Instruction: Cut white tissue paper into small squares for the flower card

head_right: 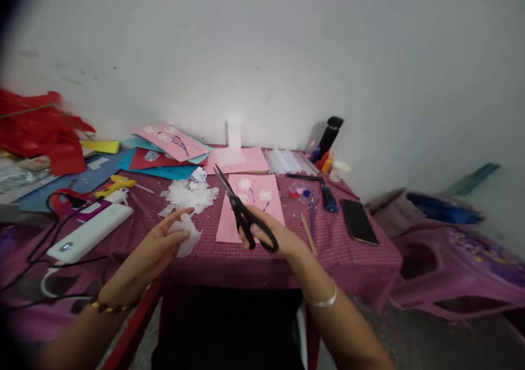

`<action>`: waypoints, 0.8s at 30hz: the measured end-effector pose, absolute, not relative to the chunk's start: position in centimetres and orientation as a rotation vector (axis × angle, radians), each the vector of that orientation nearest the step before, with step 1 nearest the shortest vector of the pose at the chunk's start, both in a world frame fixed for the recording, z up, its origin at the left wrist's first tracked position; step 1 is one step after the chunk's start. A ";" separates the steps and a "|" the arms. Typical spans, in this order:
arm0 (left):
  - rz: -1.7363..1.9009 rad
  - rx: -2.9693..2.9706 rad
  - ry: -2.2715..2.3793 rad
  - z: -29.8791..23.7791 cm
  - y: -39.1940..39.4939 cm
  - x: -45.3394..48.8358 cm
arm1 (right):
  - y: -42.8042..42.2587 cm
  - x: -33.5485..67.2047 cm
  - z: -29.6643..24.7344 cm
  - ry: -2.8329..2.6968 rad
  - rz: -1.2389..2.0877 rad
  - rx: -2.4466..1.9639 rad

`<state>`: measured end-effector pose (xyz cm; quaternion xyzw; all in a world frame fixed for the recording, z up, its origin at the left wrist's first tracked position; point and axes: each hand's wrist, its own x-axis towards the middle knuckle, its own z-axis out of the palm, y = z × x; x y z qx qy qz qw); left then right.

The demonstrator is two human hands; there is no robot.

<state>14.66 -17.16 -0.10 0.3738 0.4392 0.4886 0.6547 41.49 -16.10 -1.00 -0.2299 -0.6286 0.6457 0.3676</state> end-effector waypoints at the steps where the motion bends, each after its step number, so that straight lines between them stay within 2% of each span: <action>1: 1.107 0.861 0.965 0.4 -17.2 15.5 | -18.1 42.5 -1.3 -1.627 1.589 -0.653; 4: 1.096 0.896 0.871 1.3 -16.6 17.7 | -23.3 44.9 -3.1 -1.663 1.464 -0.784; 8: 1.132 0.913 0.835 1.1 -14.5 19.8 | -26.8 45.6 -6.0 -1.689 1.459 -0.835; 18: 1.135 0.934 0.982 -3.8 -11.3 23.0 | -28.0 42.3 -8.9 -1.421 1.667 -0.879; 24: 1.178 1.223 1.106 -1.7 -12.5 22.6 | -27.6 41.5 -9.2 -1.256 1.724 -1.021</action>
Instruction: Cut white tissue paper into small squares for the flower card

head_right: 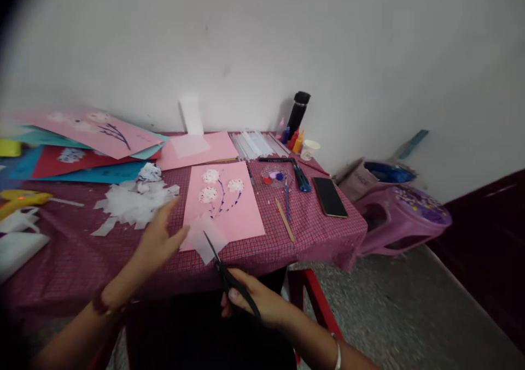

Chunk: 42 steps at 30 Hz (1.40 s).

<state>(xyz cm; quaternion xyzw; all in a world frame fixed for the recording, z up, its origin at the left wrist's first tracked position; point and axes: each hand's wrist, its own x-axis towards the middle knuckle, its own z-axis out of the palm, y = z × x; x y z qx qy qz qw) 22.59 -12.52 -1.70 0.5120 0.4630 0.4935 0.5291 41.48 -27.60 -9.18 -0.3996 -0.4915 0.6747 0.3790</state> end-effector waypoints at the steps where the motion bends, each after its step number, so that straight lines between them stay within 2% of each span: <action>1: 1.234 1.347 1.136 -1.2 -12.9 22.1 | -27.6 41.5 -9.2 -1.258 1.727 -1.030; 3: 1.269 1.523 1.207 -0.9 -14.0 20.8 | -27.7 41.7 -9.2 -1.244 1.747 -1.027; 5: 1.117 1.507 1.226 -2.1 -15.7 19.5 | -28.0 41.9 -9.2 -1.206 1.770 -1.025; 9: 0.601 1.212 1.024 -7.4 -20.0 18.5 | -28.7 42.3 -9.0 -1.138 1.803 -1.054; 12: 0.454 0.874 0.921 -10.2 -22.1 19.8 | -28.9 42.5 -8.5 -1.141 1.814 -1.069; 18: 0.575 0.543 0.876 -9.6 -22.4 22.9 | -28.7 42.6 -7.7 -1.098 1.849 -1.118; 31: 0.789 0.442 1.039 -9.4 -22.3 25.7 | -31.4 44.3 -6.6 -1.126 1.869 -1.272; 38: 0.996 0.474 1.118 -8.9 -23.1 27.1 | -31.6 44.3 -7.1 -1.084 1.851 -1.170; 42: 0.964 0.591 1.193 -9.6 -24.4 26.2 | -32.4 44.4 -7.4 -1.048 1.896 -1.132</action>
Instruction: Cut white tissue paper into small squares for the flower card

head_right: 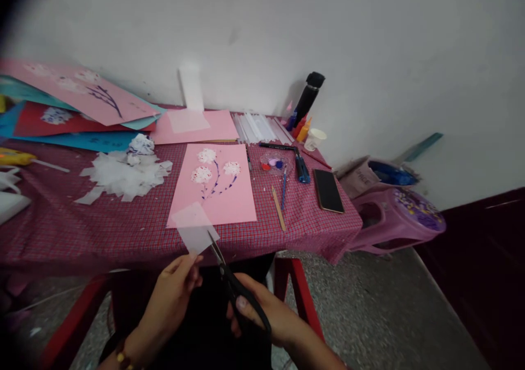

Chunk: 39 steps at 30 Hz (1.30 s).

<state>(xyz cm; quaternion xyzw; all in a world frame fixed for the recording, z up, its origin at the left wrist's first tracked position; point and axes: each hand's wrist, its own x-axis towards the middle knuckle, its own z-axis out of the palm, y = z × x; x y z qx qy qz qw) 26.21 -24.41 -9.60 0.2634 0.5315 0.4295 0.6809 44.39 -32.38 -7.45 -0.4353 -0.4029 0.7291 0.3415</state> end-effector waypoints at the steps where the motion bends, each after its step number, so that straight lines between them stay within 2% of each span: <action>1: 0.923 0.591 1.184 -9.8 -24.7 26.0 | -32.6 44.4 -7.5 -1.050 1.904 -1.123; 5: 0.820 0.426 1.064 -9.9 -24.9 25.6 | -33.2 44.7 -7.8 -1.083 1.904 -1.113; 10: 0.899 0.283 0.974 -10.1 -23.7 26.1 | -33.1 44.9 -8.0 -1.180 1.865 -1.187; 39: 0.908 0.374 1.080 -10.7 -24.0 26.9 | -32.6 44.1 -8.3 -1.090 1.795 -1.309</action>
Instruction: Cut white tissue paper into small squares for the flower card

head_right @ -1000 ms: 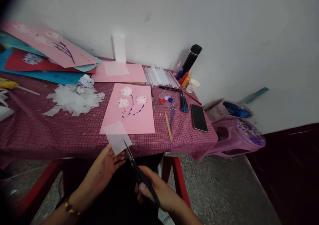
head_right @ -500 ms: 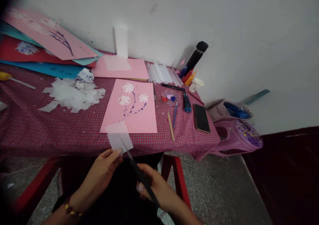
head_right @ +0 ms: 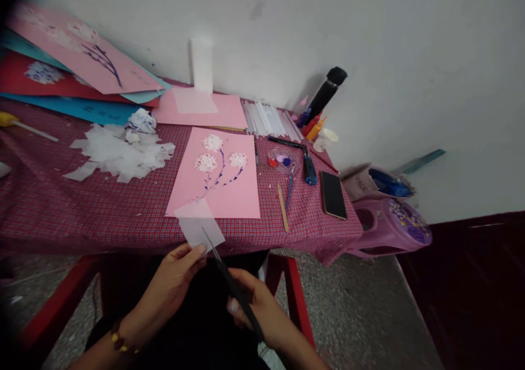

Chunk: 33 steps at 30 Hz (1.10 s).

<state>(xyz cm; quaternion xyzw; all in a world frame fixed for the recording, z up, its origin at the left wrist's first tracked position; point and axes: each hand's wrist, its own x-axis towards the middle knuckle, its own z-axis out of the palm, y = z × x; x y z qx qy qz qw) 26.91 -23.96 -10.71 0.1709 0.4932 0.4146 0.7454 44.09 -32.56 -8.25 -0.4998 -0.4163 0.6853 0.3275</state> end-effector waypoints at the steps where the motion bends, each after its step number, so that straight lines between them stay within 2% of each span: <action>1: 0.909 0.368 1.086 -10.7 -24.0 26.9 | -32.6 44.2 -8.4 -1.083 1.790 -1.322; 7: 0.958 0.325 0.996 -10.8 -23.6 26.7 | -32.9 45.0 -9.3 -1.040 1.804 -1.387; 15: 0.954 0.372 1.025 -10.3 -23.5 27.1 | -32.0 45.5 -8.2 -1.059 1.906 -1.184; 33: 0.860 0.461 0.980 -11.2 -25.0 27.0 | -30.7 43.3 -7.5 -1.143 1.744 -1.358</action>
